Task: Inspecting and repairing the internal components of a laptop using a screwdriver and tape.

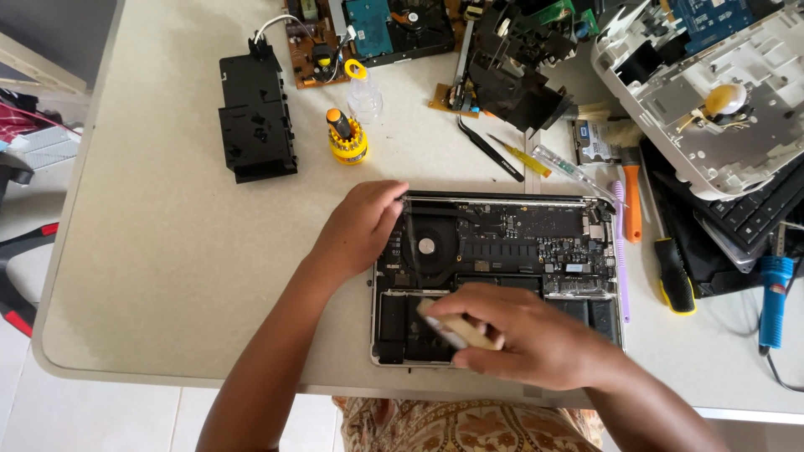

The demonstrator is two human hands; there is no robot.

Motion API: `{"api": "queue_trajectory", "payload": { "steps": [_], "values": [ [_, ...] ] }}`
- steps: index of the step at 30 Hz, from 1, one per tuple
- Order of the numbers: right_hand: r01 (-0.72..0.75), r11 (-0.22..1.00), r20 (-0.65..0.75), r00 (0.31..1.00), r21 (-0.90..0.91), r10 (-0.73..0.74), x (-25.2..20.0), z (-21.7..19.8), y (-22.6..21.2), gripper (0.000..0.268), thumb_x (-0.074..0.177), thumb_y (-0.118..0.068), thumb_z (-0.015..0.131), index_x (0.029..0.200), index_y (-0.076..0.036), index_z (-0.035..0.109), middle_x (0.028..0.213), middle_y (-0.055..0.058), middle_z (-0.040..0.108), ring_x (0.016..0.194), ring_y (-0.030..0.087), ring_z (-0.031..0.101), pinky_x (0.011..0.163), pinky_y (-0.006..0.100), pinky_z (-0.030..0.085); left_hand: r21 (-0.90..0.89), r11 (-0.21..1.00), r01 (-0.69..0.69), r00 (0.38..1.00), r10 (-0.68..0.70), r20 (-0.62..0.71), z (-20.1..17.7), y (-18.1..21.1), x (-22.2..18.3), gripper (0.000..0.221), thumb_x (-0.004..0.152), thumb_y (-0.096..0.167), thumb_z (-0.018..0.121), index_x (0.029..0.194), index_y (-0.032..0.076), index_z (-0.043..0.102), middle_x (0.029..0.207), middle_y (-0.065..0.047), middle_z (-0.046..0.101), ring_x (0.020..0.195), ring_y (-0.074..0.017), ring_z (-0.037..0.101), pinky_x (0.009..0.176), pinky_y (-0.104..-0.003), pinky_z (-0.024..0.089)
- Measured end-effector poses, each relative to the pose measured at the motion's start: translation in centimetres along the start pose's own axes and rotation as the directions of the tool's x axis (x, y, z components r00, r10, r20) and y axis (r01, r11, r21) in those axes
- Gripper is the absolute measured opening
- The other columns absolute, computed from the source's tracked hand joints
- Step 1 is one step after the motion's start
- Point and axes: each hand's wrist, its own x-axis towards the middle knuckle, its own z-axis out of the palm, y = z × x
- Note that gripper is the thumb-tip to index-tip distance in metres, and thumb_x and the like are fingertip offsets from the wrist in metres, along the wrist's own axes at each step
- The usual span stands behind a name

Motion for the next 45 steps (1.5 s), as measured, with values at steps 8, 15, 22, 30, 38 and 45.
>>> {"api": "queue_trajectory", "payload": {
  "steps": [8, 15, 22, 30, 38, 45],
  "values": [
    [-0.237, 0.638, 0.092, 0.963, 0.733, 0.252, -0.6, 7.0, 1.5, 0.076, 0.091, -0.006, 0.075, 0.157, -0.011, 0.037, 0.108, 0.011, 0.064, 0.093, 0.017, 0.070, 0.079, 0.029, 0.062, 0.027, 0.999, -0.031, 0.990, 0.034, -0.140, 1.9, -2.7, 2.0, 0.038, 0.093, 0.028, 0.069, 0.127, 0.012, 0.069, 0.120, -0.006, 0.072, 0.113, -0.0304, 0.061, 0.096, -0.044, 0.047],
    [-0.044, 0.429, -0.015, 0.991, 0.902, 0.134, -1.1, 8.6, 2.5, 0.062, 0.100, -0.019, 0.067, 0.153, -0.007, 0.037, 0.103, 0.017, 0.064, 0.094, 0.026, 0.067, 0.091, 0.042, 0.057, 0.134, 0.985, 0.107, 0.994, -0.111, 0.024, 1.2, -2.1, 4.1, 0.054, 0.086, 0.028, 0.076, 0.135, 0.011, 0.062, 0.117, -0.012, 0.061, 0.113, -0.0289, 0.058, 0.096, -0.041, 0.046],
    [-0.041, 0.333, -0.012, 0.988, 0.942, 0.154, -1.6, 10.1, 3.5, 0.054, 0.099, -0.022, 0.070, 0.145, -0.007, 0.046, 0.101, 0.023, 0.066, 0.093, 0.032, 0.069, 0.087, 0.045, 0.057, 0.388, 0.911, -0.136, 0.951, 0.230, -0.208, 2.0, -1.6, 2.4, 0.042, 0.076, 0.023, 0.091, 0.106, 0.014, 0.063, 0.105, -0.005, 0.059, 0.092, -0.0303, 0.061, 0.072, -0.045, 0.049],
    [-0.277, 0.074, 0.238, 0.913, 0.958, 0.331, -1.4, 12.2, 3.8, 0.037, 0.095, -0.019, 0.071, 0.124, -0.003, 0.054, 0.096, 0.019, 0.068, 0.086, 0.033, 0.073, 0.073, 0.038, 0.063, 0.373, 0.917, -0.142, 0.951, 0.230, -0.204, 2.8, -2.4, 1.9, 0.011, 0.089, 0.021, 0.078, 0.089, 0.019, 0.068, 0.095, 0.001, 0.062, 0.093, -0.0285, 0.060, 0.068, -0.044, 0.047],
    [-0.375, -0.116, 0.382, 0.788, 0.920, 0.483, -1.9, 14.4, 4.0, 0.022, 0.102, -0.017, 0.062, 0.114, 0.001, 0.060, 0.090, 0.023, 0.065, 0.080, 0.035, 0.072, 0.078, 0.045, 0.066, 0.392, 0.912, -0.123, 0.950, 0.222, -0.220, 3.3, -2.6, 1.3, 0.029, 0.091, 0.022, 0.076, 0.118, 0.017, 0.067, 0.107, -0.005, 0.062, 0.099, -0.0303, 0.058, 0.074, -0.046, 0.048],
    [-0.420, 0.257, 0.275, 0.847, 0.871, 0.455, -2.7, 15.1, 4.7, 0.044, 0.103, -0.028, 0.053, 0.135, 0.001, 0.059, 0.087, 0.022, 0.070, 0.082, 0.032, 0.076, 0.079, 0.045, 0.069, 0.381, 0.913, -0.146, 0.934, 0.254, -0.253, 3.6, -3.2, 1.5, 0.030, 0.091, 0.022, 0.077, 0.120, 0.017, 0.069, 0.105, -0.003, 0.060, 0.098, -0.0290, 0.057, 0.074, -0.045, 0.047]
  ]
}}
